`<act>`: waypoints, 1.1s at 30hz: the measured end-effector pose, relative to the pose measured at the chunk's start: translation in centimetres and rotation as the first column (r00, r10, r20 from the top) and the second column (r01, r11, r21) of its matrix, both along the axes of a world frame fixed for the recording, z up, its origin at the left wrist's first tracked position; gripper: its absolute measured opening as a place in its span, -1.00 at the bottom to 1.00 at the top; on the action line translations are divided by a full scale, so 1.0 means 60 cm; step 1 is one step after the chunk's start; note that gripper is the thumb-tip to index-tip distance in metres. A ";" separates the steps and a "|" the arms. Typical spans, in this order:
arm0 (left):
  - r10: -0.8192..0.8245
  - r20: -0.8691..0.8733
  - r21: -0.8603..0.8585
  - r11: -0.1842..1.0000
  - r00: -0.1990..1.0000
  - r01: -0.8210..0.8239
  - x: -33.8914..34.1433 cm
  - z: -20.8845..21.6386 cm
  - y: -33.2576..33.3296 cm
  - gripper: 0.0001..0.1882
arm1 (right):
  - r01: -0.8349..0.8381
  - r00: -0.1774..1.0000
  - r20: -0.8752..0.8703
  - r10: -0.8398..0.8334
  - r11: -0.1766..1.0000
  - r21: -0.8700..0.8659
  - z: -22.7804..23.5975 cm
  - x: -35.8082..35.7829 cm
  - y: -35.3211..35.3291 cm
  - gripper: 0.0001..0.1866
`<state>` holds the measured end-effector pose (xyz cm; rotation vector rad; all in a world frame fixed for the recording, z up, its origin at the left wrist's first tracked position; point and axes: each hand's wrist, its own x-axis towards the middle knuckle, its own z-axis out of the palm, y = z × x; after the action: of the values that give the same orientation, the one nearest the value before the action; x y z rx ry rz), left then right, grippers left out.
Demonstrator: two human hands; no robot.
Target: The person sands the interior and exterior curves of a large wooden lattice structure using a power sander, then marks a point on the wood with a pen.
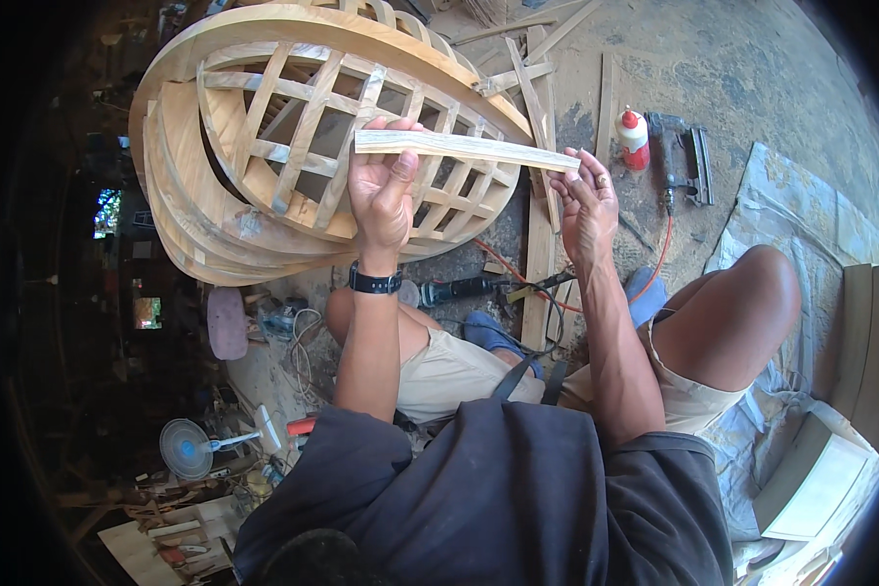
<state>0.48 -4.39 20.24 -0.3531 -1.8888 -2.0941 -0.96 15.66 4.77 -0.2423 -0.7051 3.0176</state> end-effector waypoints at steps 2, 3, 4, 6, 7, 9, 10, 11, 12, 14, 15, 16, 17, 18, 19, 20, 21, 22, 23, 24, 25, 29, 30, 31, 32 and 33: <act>0.042 0.015 0.049 0.998 0.999 -0.043 -0.001 -0.005 0.000 -0.50 | 0.005 1.000 -0.004 -0.005 1.000 -0.003 0.000 0.000 0.000 -0.55; 0.062 0.025 0.070 0.996 0.998 -0.063 -0.001 -0.007 -0.001 -0.50 | 0.008 1.000 -0.006 -0.008 1.000 -0.005 0.001 0.000 -0.001 -0.55; 0.081 0.035 0.090 0.992 0.996 -0.084 -0.001 -0.008 -0.003 -0.50 | 0.011 1.000 -0.010 -0.011 1.000 -0.014 0.002 0.000 -0.001 -0.55; 0.115 0.052 0.104 0.987 0.992 -0.120 -0.001 -0.015 -0.002 -0.50 | 0.021 1.000 -0.015 -0.021 1.000 -0.020 0.003 0.000 0.002 -0.55; 0.131 0.062 0.110 0.984 0.989 -0.138 -0.001 -0.018 -0.003 -0.49 | 0.026 0.999 -0.017 -0.026 0.999 -0.022 0.003 0.000 0.004 -0.55; 0.175 0.053 0.084 0.980 0.983 -0.179 -0.001 -0.025 -0.004 -0.59 | 0.035 0.999 -0.023 -0.036 0.999 -0.028 0.006 -0.001 0.005 -0.55; 0.189 0.091 0.094 0.976 0.978 -0.197 0.004 -0.028 -0.005 -0.62 | 0.038 0.999 -0.031 -0.039 0.998 -0.040 0.007 -0.002 0.007 -0.54; 0.202 0.129 0.103 0.971 0.971 -0.216 0.008 -0.030 -0.003 -0.66 | 0.043 0.999 -0.027 -0.044 0.998 -0.039 0.005 -0.003 0.009 -0.54; 0.216 0.144 0.120 0.965 0.966 -0.234 0.009 -0.033 0.002 -0.69 | 0.048 0.999 -0.023 -0.049 0.998 -0.037 0.003 -0.005 0.011 -0.54; 0.232 0.153 0.147 0.956 0.961 -0.255 0.010 -0.038 0.006 -0.69 | 0.050 0.999 -0.009 -0.050 0.998 -0.032 0.000 -0.007 0.013 -0.54; 0.242 0.157 0.159 0.951 0.958 -0.266 0.011 -0.041 0.007 -0.68 | 0.047 0.999 0.000 -0.047 0.999 -0.028 -0.002 -0.006 0.011 -0.54; 0.247 0.155 0.139 0.953 0.956 -0.269 0.012 -0.043 0.006 -0.68 | 0.044 0.999 0.010 -0.043 0.999 -0.025 -0.003 -0.006 0.009 -0.53; 0.251 0.152 0.121 0.955 0.956 -0.270 0.012 -0.046 0.006 -0.67 | 0.042 0.999 0.018 -0.042 0.999 -0.020 -0.007 -0.006 0.008 -0.53; 0.254 0.149 0.102 0.957 0.956 -0.271 0.012 -0.048 0.006 -0.66 | 0.050 0.998 0.036 -0.050 0.999 -0.009 -0.014 -0.007 0.005 -0.53; 0.252 0.137 0.078 0.961 0.958 -0.264 0.012 -0.051 0.006 -0.65 | 0.053 0.997 0.049 -0.053 0.999 -0.005 -0.020 -0.006 0.004 -0.54; 0.250 0.125 0.051 0.965 0.960 -0.258 0.011 -0.053 0.006 -0.64 | 0.056 0.996 0.062 -0.056 0.998 -0.003 -0.026 -0.006 0.001 -0.54; 0.247 0.113 0.024 0.968 0.962 -0.251 0.012 -0.056 0.005 -0.64 | 0.059 0.995 0.076 -0.059 0.998 -0.001 -0.032 -0.006 -0.002 -0.54; 0.250 0.126 0.026 0.967 0.960 -0.255 0.013 -0.058 0.004 -0.63 | 0.057 0.996 0.073 -0.056 0.998 -0.010 -0.037 -0.006 -0.003 -0.55; 0.253 0.140 0.028 0.965 0.957 -0.260 0.014 -0.058 0.004 -0.62 | 0.053 0.994 0.091 -0.053 0.999 0.004 -0.040 -0.006 -0.004 -0.56; 0.256 0.153 0.030 0.964 0.954 -0.264 0.015 -0.059 0.005 -0.61 | 0.049 0.993 0.110 -0.050 0.999 0.018 -0.042 -0.006 -0.005 -0.57; 0.252 0.150 0.032 0.965 0.956 -0.260 0.015 -0.058 0.004 -0.60 | 0.045 0.991 0.129 -0.048 0.999 0.030 -0.044 -0.007 -0.007 -0.58; 0.230 0.153 0.005 0.972 0.961 -0.233 0.018 -0.055 0.017 -0.54 | -0.016 0.977 0.212 -0.015 0.990 0.142 -0.068 -0.004 -0.009 -0.60; 0.224 0.156 -0.015 0.974 0.962 -0.224 0.019 -0.054 0.019 -0.52 | -0.038 0.971 0.238 -0.003 0.985 0.169 -0.076 -0.004 -0.011 -0.61; 0.231 0.147 -0.051 0.973 0.962 -0.226 0.019 -0.053 0.023 -0.52 | -0.060 0.964 0.264 0.007 0.979 0.195 -0.083 -0.005 -0.012 -0.61; 0.238 0.145 -0.083 0.970 0.960 -0.228 0.022 -0.061 0.024 -0.51 | -0.101 0.954 0.299 0.029 0.968 0.228 -0.094 -0.004 -0.015 -0.64; 0.244 0.141 -0.114 0.967 0.959 -0.229 0.024 -0.068 0.026 -0.51 | -0.152 0.944 0.323 0.066 0.957 0.247 -0.105 -0.002 -0.017 -0.67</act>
<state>1.90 -2.84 16.18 0.0176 -2.0120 -1.9240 -1.09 14.63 -1.50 -0.7009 -1.1792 2.9661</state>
